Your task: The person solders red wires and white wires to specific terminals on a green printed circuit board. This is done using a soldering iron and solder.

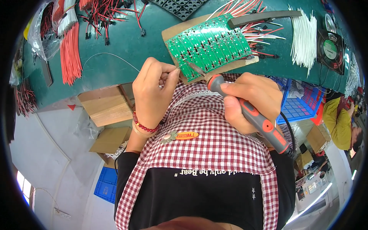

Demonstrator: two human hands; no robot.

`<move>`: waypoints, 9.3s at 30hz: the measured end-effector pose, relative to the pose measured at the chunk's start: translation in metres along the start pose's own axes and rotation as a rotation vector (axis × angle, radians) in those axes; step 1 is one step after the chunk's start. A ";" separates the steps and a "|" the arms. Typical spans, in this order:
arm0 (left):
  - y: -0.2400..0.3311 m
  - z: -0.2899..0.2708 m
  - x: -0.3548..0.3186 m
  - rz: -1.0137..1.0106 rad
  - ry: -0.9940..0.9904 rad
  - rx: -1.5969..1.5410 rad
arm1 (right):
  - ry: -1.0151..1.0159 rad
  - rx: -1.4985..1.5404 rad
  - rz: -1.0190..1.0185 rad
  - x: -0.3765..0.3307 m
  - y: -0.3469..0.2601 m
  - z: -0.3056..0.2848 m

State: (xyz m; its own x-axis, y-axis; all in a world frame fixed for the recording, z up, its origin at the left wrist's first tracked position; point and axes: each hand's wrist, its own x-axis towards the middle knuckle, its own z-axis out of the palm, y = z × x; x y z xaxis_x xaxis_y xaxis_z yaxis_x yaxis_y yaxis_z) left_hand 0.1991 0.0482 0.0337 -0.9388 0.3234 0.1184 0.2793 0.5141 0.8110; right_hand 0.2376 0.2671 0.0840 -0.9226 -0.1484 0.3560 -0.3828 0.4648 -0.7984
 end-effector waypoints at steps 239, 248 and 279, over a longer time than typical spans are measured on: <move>0.031 0.049 0.025 0.178 0.041 0.110 | 0.244 -0.239 -0.029 -0.041 0.004 -0.027; 0.033 0.054 0.024 0.185 0.029 0.195 | 0.209 -0.208 -0.012 -0.045 0.006 -0.025; 0.038 0.044 0.022 0.150 -0.014 0.152 | 0.216 -0.153 -0.005 -0.043 0.011 -0.033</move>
State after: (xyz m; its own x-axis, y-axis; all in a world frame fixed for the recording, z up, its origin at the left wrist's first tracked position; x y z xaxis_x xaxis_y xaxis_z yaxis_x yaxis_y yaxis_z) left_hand 0.1977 0.1101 0.0421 -0.8818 0.4160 0.2223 0.4440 0.5728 0.6890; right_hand 0.2743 0.3071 0.0759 -0.8828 0.0314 0.4687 -0.3608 0.5937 -0.7193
